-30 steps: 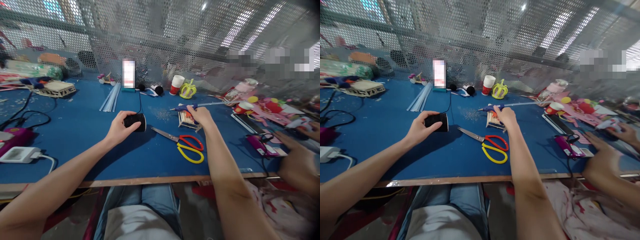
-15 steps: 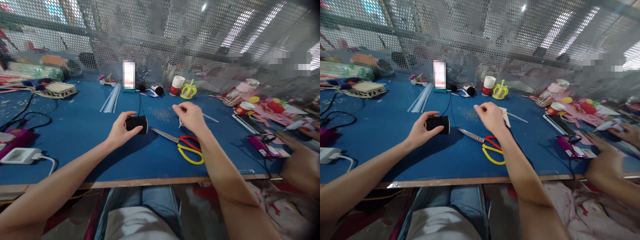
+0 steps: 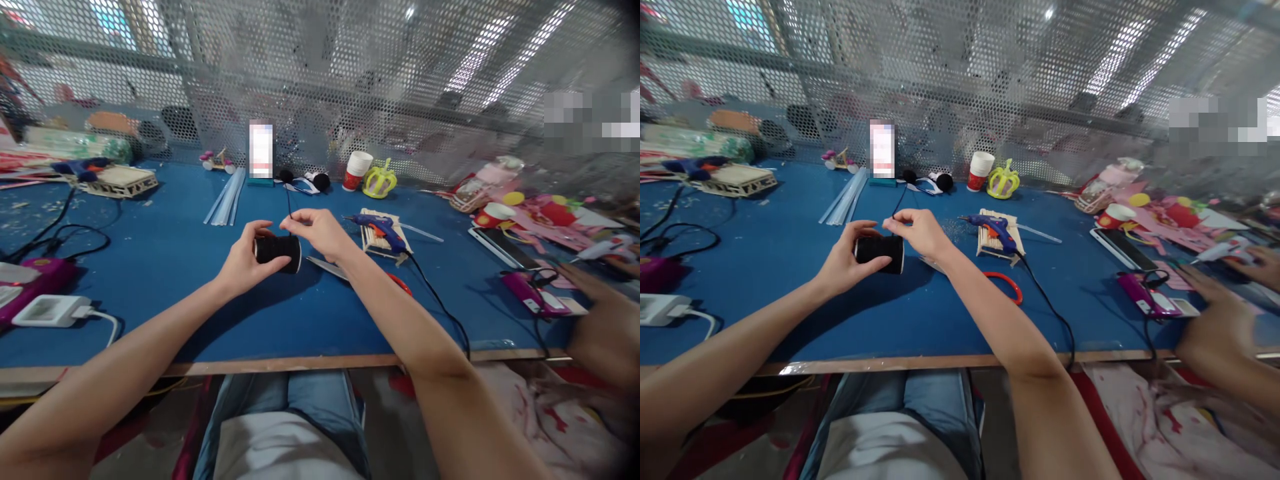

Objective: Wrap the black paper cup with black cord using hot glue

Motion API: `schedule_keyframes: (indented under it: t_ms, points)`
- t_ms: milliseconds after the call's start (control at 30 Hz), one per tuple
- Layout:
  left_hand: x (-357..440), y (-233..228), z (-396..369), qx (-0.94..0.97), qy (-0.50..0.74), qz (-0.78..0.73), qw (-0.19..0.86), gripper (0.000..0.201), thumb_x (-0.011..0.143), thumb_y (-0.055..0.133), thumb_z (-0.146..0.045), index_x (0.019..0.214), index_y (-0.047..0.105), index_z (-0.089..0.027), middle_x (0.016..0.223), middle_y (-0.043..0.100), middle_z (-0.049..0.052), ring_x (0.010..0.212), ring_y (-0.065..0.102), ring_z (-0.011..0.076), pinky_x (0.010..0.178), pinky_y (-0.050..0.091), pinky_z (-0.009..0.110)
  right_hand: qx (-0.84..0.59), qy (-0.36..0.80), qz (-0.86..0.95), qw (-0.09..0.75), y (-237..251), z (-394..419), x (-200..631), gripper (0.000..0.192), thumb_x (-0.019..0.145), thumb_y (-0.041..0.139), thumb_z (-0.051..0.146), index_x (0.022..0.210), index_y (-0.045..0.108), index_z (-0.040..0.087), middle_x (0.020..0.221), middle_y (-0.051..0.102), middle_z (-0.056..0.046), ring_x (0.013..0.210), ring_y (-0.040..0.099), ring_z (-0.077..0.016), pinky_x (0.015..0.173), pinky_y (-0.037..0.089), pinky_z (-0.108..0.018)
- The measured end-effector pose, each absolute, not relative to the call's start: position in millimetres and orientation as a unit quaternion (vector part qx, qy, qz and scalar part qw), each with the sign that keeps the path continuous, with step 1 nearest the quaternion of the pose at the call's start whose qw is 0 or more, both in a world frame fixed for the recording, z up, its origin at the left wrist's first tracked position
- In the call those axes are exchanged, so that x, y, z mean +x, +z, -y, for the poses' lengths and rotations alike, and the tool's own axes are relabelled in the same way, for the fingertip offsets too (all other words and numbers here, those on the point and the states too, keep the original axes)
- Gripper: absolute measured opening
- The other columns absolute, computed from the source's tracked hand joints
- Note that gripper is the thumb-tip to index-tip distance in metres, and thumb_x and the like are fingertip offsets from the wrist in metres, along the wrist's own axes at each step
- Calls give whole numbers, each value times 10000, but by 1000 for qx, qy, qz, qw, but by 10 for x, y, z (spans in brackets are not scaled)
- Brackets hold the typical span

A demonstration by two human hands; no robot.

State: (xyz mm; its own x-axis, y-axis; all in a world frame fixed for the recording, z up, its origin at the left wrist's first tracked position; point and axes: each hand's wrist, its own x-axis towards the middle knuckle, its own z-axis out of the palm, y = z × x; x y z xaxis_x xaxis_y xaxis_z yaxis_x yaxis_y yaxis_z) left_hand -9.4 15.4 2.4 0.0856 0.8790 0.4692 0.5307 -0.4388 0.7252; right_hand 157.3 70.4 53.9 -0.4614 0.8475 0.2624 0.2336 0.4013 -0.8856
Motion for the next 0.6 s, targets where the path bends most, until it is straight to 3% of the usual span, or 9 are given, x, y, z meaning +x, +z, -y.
schedule_keyframes:
  t_ms: [200, 433, 600]
  points:
    - [-73, 91, -128, 690, 421, -525, 268, 428, 739, 588, -514, 993, 555, -171, 911, 619, 39, 784, 581, 169, 674, 457, 261, -344, 436, 692, 462, 622, -711, 1809, 302, 690, 680, 446, 701, 621, 151, 577, 517, 32, 477, 424, -59, 475, 358, -223]
    - [-47, 99, -113, 691, 396, -532, 287, 442, 720, 608, -527, 975, 580, -168, 851, 623, 21, 701, 553, 143, 613, 426, 235, -325, 415, 710, 467, 550, -686, 1797, 316, 699, 672, 462, 666, 583, 161, 552, 513, 33, 482, 441, -62, 480, 379, -222]
    - [-43, 107, -86, 715, 388, -518, 265, 425, 718, 615, -508, 975, 583, -171, 876, 631, 26, 742, 568, 158, 662, 437, 260, -325, 401, 727, 453, 502, -703, 1771, 348, 709, 647, 496, 661, 565, 161, 558, 505, 31, 488, 434, -62, 479, 375, -219]
